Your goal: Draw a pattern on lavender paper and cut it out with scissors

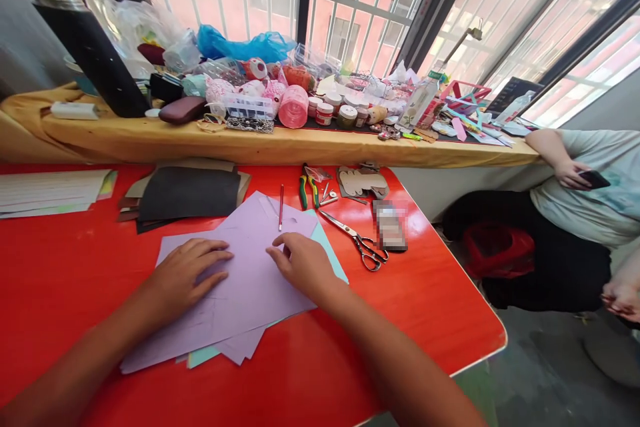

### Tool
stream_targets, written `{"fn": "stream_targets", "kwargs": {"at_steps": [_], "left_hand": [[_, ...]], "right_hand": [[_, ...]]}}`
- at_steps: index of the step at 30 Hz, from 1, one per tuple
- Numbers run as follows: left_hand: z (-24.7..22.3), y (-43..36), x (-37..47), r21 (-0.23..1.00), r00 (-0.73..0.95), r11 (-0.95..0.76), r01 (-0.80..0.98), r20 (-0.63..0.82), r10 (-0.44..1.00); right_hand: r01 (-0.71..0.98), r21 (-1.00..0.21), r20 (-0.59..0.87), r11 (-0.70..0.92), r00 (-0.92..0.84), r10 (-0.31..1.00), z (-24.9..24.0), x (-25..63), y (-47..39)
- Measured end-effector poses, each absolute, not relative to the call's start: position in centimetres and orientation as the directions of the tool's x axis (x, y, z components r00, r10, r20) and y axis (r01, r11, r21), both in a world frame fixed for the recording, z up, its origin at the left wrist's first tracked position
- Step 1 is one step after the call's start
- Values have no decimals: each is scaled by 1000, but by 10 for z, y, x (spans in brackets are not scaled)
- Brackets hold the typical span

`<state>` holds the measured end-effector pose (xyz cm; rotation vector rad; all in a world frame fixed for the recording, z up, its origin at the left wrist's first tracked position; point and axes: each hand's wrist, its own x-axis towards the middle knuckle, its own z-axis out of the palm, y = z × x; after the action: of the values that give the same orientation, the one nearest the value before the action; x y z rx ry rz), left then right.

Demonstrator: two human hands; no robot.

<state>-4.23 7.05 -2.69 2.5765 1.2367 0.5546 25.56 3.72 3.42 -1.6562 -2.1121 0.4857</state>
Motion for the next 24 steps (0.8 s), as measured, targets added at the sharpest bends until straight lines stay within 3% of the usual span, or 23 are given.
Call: {"fn": "stream_targets", "kwargs": {"at_steps": [12, 24], "left_hand": [[-20, 69, -40, 481, 559, -617, 623, 278, 781], [-7, 80, -62, 569, 442, -520, 637, 284, 851]], "right_hand": [[947, -316, -19, 53, -63, 998, 41, 237, 114], [985, -165, -28, 49, -54, 998, 25, 257, 127]]}}
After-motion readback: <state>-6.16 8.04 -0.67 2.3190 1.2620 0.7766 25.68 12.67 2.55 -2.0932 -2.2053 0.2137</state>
